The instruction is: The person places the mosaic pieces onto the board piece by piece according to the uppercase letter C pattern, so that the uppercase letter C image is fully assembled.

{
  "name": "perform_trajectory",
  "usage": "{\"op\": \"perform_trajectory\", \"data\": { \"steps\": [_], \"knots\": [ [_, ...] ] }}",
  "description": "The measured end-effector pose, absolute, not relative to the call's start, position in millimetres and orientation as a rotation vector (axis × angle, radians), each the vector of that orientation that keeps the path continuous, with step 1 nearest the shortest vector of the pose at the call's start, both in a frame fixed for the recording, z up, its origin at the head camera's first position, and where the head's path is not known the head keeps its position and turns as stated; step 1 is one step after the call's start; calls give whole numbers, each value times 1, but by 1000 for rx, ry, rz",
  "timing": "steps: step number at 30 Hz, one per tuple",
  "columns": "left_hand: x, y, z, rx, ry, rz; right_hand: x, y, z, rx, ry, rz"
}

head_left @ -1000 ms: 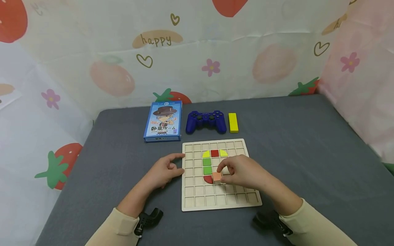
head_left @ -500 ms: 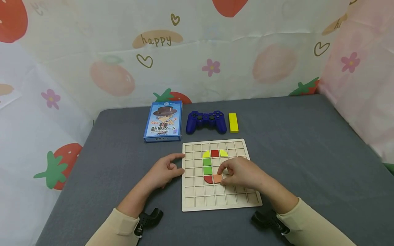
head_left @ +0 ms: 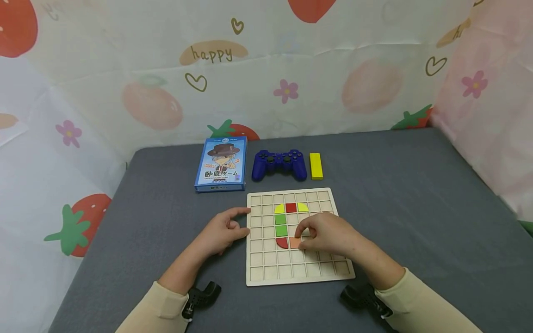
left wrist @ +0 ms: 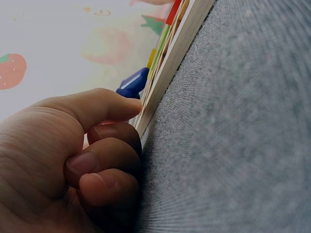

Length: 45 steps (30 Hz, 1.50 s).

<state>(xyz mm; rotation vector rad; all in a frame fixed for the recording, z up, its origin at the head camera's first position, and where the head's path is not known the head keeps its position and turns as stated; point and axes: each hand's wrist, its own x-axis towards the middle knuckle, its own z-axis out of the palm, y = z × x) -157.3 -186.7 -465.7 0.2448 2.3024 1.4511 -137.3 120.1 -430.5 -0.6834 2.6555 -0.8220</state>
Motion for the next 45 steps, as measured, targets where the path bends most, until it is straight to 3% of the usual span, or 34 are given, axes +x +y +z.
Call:
{"op": "perform_trajectory", "data": {
  "steps": [9,26,37,45],
  "knots": [
    [-156,-186,-466,239,2304,1454,-141,136,-415,-678,2647,-948],
    [-156,-184,-465,229,2326,1426,-151,189,-381,-394,2714,-1110],
    [-157,-185,-463,239,2317,1431,-138,220,-386,-346,2761,-1090],
    [-156,-186,-463,230,2325,1431,-122,234,-412,-326,2675,-1093]
  ]
}}
